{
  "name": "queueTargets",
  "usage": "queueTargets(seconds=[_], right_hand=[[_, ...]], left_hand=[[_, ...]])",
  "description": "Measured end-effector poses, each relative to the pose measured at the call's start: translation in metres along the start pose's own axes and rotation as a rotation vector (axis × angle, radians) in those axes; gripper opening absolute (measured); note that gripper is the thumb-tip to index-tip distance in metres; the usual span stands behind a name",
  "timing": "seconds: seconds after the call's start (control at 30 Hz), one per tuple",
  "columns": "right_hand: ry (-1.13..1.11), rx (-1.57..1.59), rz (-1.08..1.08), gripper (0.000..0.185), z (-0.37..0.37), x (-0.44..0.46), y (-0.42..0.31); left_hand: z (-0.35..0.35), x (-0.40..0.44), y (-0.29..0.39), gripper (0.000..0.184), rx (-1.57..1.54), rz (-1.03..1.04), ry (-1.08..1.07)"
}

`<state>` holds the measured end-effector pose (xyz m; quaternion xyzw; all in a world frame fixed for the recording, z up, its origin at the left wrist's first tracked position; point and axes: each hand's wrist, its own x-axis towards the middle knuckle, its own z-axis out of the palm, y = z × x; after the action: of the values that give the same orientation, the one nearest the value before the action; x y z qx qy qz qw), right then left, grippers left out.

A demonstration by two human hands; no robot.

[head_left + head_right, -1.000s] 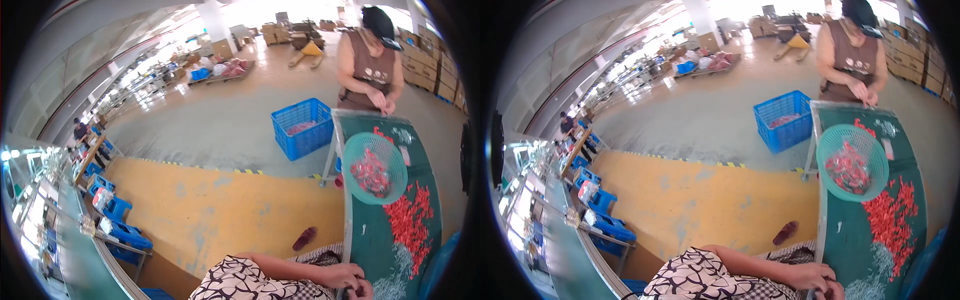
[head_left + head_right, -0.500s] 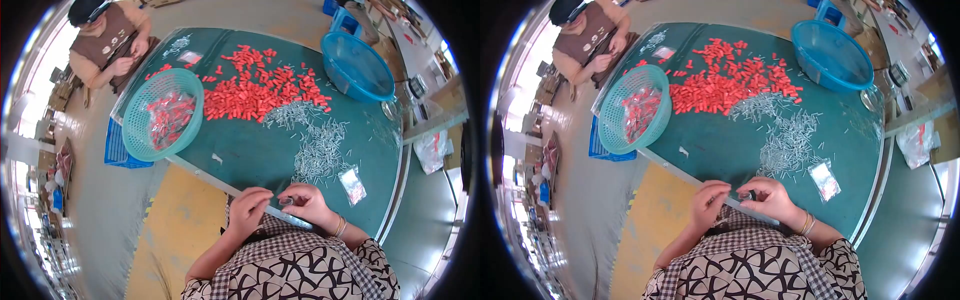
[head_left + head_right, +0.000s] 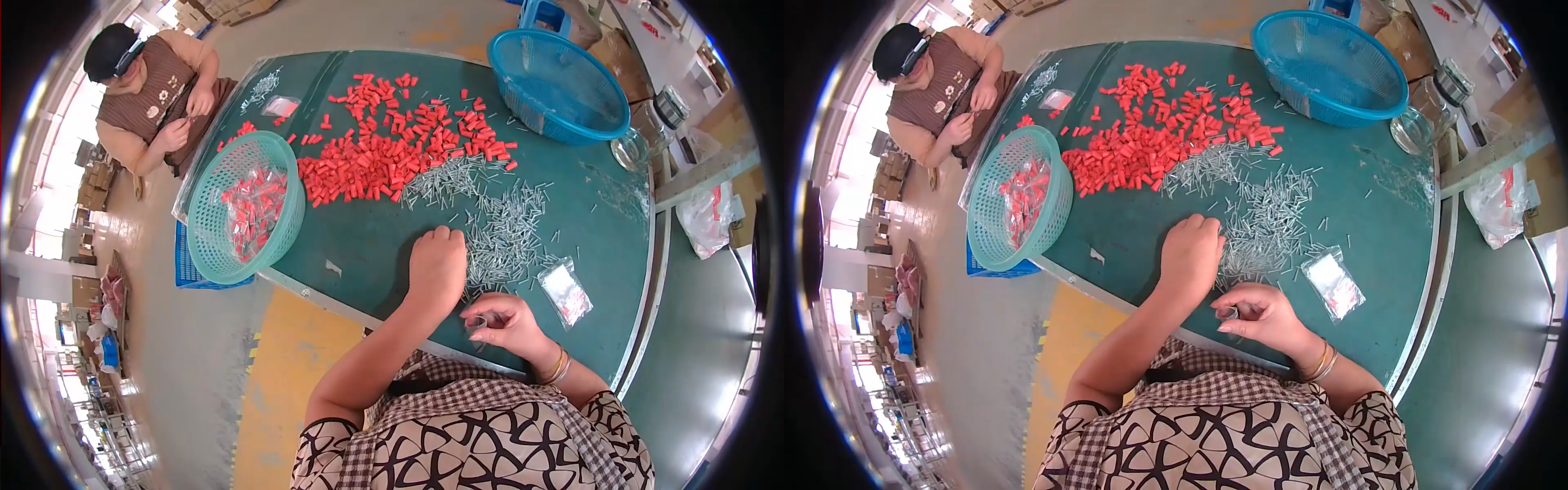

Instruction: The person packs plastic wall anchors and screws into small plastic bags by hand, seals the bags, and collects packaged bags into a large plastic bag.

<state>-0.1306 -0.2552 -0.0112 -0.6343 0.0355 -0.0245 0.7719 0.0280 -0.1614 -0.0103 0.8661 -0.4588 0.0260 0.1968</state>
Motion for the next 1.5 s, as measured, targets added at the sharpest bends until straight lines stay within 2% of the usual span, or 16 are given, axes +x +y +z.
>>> queueTargets(seconds=[0.2,0.33,0.43,0.53,0.57,0.67,0.7,0.8,0.83,0.93,1.1,1.17,1.27,1.33,1.4,1.5], right_hand=[[-0.029,0.028,-0.044,0.034,-0.004,0.001,0.006],[0.040,0.202,0.072,0.034,-0.004,-0.004,-0.001],[0.117,0.271,0.061,0.034,-0.001,-0.005,0.000],[0.176,0.171,-0.014,0.034,-0.003,-0.002,0.007],[0.197,0.114,-0.040,0.034,-0.005,-0.002,0.008],[0.244,0.025,-0.061,0.035,-0.005,-0.001,0.007],[0.244,0.055,-0.032,0.036,-0.004,-0.001,0.006],[0.236,-0.101,-0.124,0.038,-0.006,0.000,0.006],[0.247,-0.111,-0.154,0.038,-0.006,0.001,0.009],[0.273,-0.132,-0.209,0.039,-0.006,0.001,0.015],[0.242,-0.128,-0.125,0.036,-0.009,0.001,0.002],[0.242,-0.186,-0.197,0.038,-0.011,-0.001,0.001],[0.208,-0.243,-0.244,0.038,-0.007,-0.002,-0.009],[0.169,-0.272,-0.241,0.038,-0.005,-0.004,-0.011],[0.131,-0.298,-0.233,0.038,-0.003,-0.003,-0.009],[0.109,-0.292,-0.159,0.038,-0.004,-0.002,-0.007]], left_hand=[[0.009,0.016,0.011,0.008,0.213,-0.007,-0.116],[0.007,0.026,-0.020,0.011,-0.088,-0.008,-0.083],[-0.011,0.022,-0.031,0.009,-0.715,-0.317,-0.187],[-0.027,0.007,-0.025,0.008,-1.105,-0.488,-0.236],[-0.035,0.000,-0.017,0.009,-1.132,-0.529,-0.223],[-0.040,-0.026,-0.006,0.011,-1.193,-0.325,-0.143],[-0.040,-0.031,0.001,0.014,-1.130,-0.218,-0.081],[-0.050,-0.040,0.017,0.015,-0.881,-0.031,-0.075],[-0.054,-0.041,0.023,0.015,-0.812,-0.023,-0.088],[-0.048,-0.040,0.026,0.019,-0.729,0.151,-0.011],[-0.057,-0.043,0.022,0.019,-0.842,-0.028,0.014],[-0.055,-0.042,0.009,0.017,-0.860,-0.071,0.056],[-0.046,-0.020,-0.033,0.014,-0.610,-0.049,0.186],[-0.039,0.003,-0.061,0.014,-0.560,-0.215,0.180],[-0.032,0.032,-0.084,0.018,-0.452,-0.163,0.245],[-0.030,0.070,-0.087,0.024,-0.125,-0.133,0.247]])
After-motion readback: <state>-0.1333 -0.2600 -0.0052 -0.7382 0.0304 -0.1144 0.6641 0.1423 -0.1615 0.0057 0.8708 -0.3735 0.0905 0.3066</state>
